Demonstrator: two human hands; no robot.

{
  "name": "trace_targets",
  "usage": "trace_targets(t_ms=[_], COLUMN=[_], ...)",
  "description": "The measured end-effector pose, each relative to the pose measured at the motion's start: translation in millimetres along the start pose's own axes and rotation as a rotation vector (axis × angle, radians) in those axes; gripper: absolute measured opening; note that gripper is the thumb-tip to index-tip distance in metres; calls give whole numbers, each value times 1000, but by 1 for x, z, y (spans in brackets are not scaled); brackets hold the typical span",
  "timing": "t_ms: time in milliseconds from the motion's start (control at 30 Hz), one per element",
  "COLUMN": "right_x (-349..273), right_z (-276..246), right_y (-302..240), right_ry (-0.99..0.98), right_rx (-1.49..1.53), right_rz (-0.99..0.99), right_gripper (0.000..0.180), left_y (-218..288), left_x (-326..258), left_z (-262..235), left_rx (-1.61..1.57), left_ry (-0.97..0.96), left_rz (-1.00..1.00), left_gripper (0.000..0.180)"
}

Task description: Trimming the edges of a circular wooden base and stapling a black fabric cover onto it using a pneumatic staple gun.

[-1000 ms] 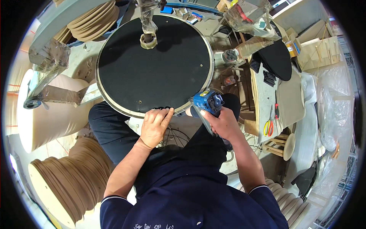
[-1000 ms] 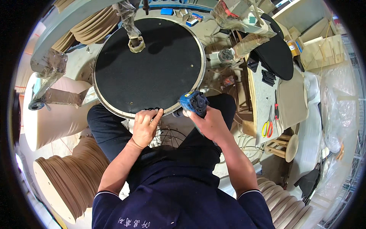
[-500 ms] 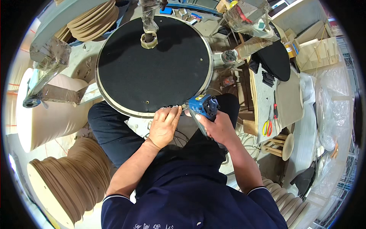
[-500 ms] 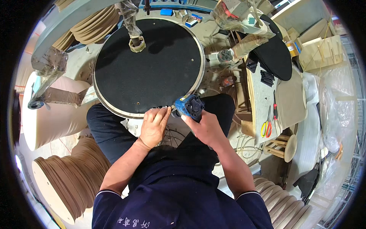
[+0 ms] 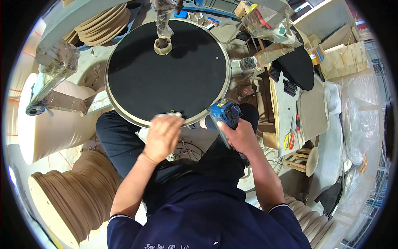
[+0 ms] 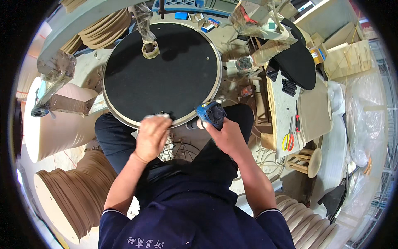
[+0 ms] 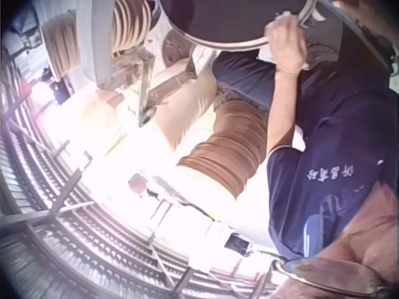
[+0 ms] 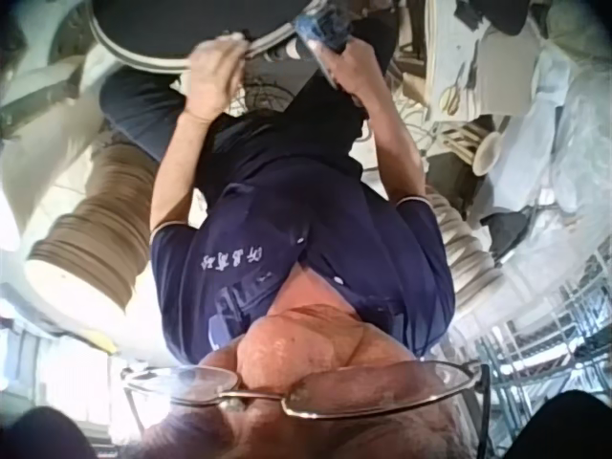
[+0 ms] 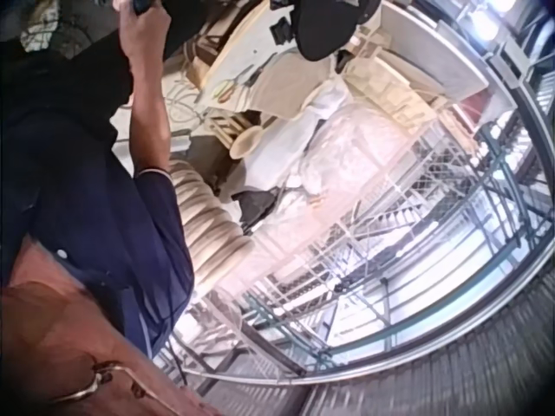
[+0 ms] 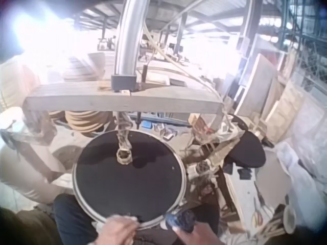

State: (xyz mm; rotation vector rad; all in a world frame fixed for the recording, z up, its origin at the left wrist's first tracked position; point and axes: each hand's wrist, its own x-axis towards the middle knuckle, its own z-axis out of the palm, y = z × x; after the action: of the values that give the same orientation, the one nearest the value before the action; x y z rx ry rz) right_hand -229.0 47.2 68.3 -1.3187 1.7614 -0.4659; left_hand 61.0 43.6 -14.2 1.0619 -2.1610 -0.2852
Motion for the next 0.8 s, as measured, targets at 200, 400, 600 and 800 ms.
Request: trace_targets(t_ms=[200, 400, 600, 800], right_x=[-1, -2, -4, -1], right_z=[-2, 0, 4, -2], right_y=[-11, -18, -19, -19], right_ry=[-53, -53, -72, -43], right_rx=[91, 64, 101, 13], right_rz=[58, 100, 79, 63], right_gripper=[41, 40, 39, 41], left_y=[-17, -7, 4, 14], left_x=[-19, -14, -10, -7], left_z=[-30, -18, -2, 11], left_rx=[176, 188, 205, 214], left_ry=[14, 56, 81, 51], left_rz=[-111, -98, -91, -65], left_gripper=[45, 40, 41, 45])
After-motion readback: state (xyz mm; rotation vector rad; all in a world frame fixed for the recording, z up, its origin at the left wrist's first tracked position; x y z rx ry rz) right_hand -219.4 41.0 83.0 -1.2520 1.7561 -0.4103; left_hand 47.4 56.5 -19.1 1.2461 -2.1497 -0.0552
